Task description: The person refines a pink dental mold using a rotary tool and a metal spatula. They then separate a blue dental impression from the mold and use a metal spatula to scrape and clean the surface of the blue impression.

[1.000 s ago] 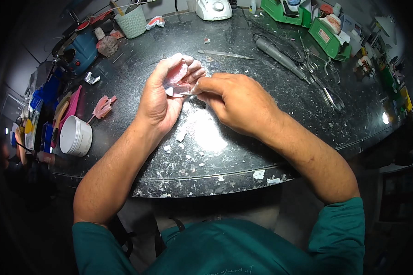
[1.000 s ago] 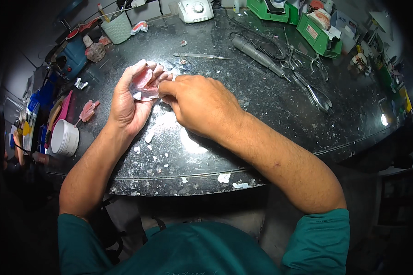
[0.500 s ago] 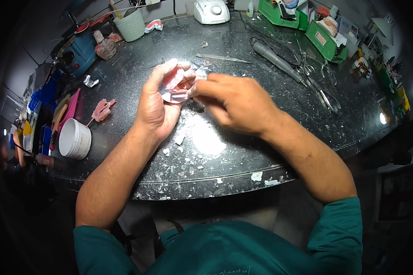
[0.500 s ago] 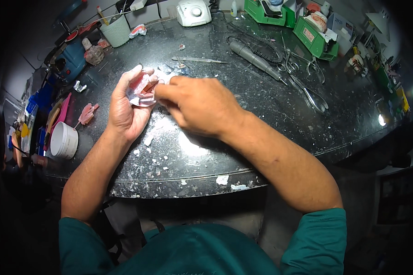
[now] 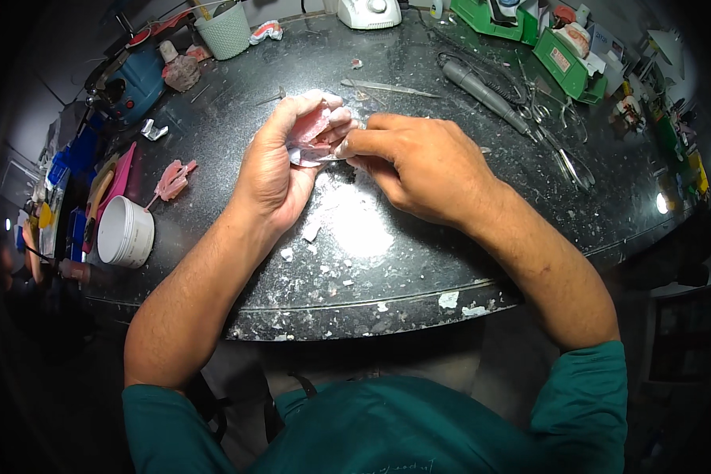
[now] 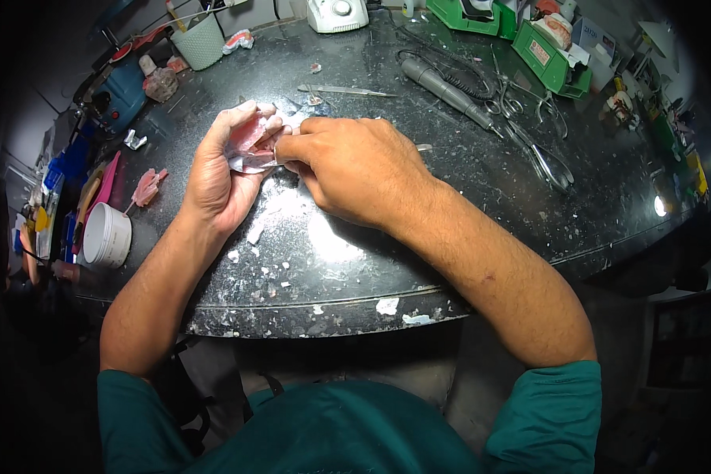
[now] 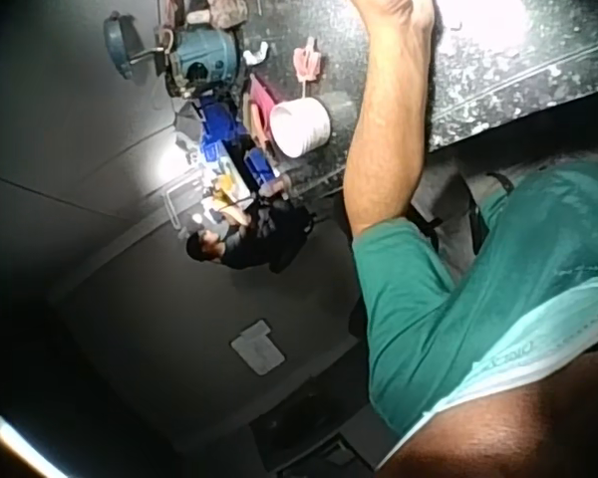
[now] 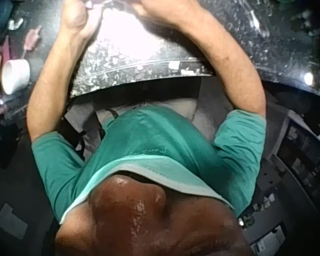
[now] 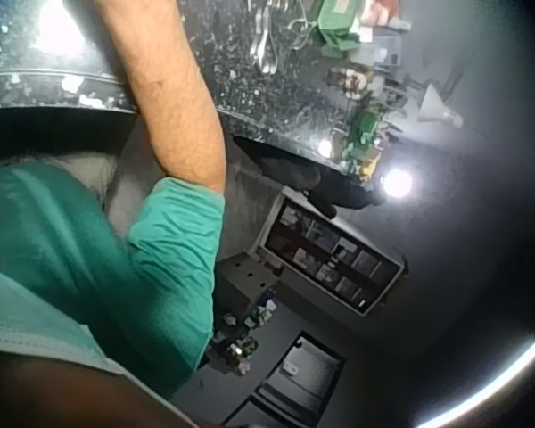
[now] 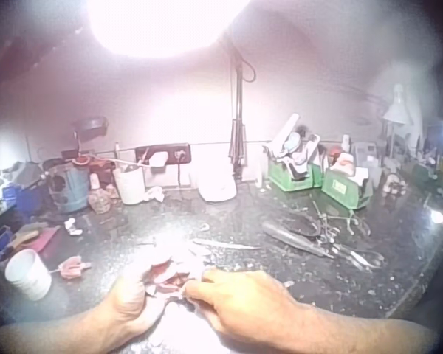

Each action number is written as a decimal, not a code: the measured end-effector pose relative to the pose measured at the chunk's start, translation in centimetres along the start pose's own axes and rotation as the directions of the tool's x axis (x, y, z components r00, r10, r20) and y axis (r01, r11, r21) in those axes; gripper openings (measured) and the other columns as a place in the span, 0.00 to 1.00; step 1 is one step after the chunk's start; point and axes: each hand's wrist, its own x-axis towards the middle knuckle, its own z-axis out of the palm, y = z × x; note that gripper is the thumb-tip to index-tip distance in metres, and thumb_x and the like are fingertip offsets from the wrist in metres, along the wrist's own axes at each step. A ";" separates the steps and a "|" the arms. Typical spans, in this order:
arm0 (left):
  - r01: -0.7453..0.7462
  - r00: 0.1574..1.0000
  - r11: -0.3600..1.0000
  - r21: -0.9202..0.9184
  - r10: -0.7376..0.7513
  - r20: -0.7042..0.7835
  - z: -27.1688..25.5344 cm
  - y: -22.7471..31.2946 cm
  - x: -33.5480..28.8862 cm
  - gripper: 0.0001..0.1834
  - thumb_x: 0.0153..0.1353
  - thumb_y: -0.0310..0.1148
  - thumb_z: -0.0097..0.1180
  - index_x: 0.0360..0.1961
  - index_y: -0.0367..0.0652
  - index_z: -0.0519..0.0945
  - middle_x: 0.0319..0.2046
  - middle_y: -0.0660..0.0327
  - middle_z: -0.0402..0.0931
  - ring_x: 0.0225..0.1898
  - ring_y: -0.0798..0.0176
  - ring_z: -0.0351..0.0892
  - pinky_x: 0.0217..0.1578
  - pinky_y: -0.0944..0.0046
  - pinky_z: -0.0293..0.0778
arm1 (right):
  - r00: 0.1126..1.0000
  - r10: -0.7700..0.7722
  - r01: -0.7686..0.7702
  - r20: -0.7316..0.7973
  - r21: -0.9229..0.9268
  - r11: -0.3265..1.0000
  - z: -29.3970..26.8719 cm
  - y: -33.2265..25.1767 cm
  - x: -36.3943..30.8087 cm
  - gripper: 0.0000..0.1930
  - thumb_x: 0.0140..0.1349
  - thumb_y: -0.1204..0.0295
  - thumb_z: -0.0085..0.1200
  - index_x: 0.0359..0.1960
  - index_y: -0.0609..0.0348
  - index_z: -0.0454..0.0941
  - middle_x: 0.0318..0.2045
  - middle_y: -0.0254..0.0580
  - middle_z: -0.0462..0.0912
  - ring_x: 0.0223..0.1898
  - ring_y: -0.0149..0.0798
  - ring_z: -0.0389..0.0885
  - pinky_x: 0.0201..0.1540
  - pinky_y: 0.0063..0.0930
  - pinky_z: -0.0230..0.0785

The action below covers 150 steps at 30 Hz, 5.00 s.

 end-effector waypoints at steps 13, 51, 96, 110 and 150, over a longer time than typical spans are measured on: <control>0.004 1.000 0.998 -0.062 -0.005 -0.031 -0.3 0.0 0.7 0.15 0.66 0.40 0.60 0.43 0.37 0.80 0.39 0.54 0.82 0.44 0.58 0.82 0.54 0.57 0.77 | 0.996 0.072 -0.070 -0.042 0.046 0.996 1.9 -1.8 -0.2 0.09 0.64 0.72 0.54 0.45 0.54 0.80 0.41 0.47 0.85 0.39 0.51 0.87 0.41 0.46 0.81; 0.000 1.000 0.998 -0.060 0.000 -0.004 -0.2 1.1 0.7 0.18 0.68 0.42 0.59 0.44 0.35 0.79 0.39 0.53 0.81 0.45 0.56 0.82 0.54 0.55 0.78 | 0.991 0.063 -0.047 -0.119 0.134 0.990 2.4 -0.9 0.3 0.08 0.68 0.69 0.53 0.45 0.55 0.78 0.36 0.52 0.84 0.34 0.56 0.86 0.38 0.49 0.80; -0.253 0.864 0.958 -0.131 0.285 0.415 -0.2 2.9 0.3 0.24 0.70 0.46 0.42 0.39 0.35 0.80 0.38 0.51 0.81 0.49 0.48 0.81 0.64 0.39 0.71 | 0.971 0.021 0.113 -0.238 0.536 0.837 2.5 -2.9 0.2 0.12 0.64 0.75 0.57 0.49 0.60 0.77 0.36 0.55 0.82 0.38 0.57 0.83 0.43 0.44 0.76; -0.192 0.923 0.966 -0.171 0.238 0.304 1.7 2.5 -0.6 0.12 0.67 0.38 0.43 0.29 0.43 0.66 0.35 0.58 0.69 0.46 0.55 0.72 0.72 0.46 0.61 | 0.972 0.017 0.103 -0.234 0.488 0.867 2.2 -4.6 -0.3 0.11 0.60 0.78 0.57 0.44 0.59 0.76 0.31 0.52 0.79 0.34 0.58 0.84 0.36 0.47 0.79; 0.139 0.969 0.976 -0.169 -0.098 0.229 -2.0 4.1 0.3 0.27 0.64 0.41 0.43 0.54 0.25 0.68 0.43 0.42 0.72 0.45 0.42 0.78 0.50 0.49 0.87 | 0.904 0.424 -0.428 0.057 0.075 0.901 -1.5 5.2 0.8 0.11 0.70 0.67 0.54 0.50 0.52 0.81 0.30 0.43 0.87 0.32 0.38 0.87 0.40 0.37 0.78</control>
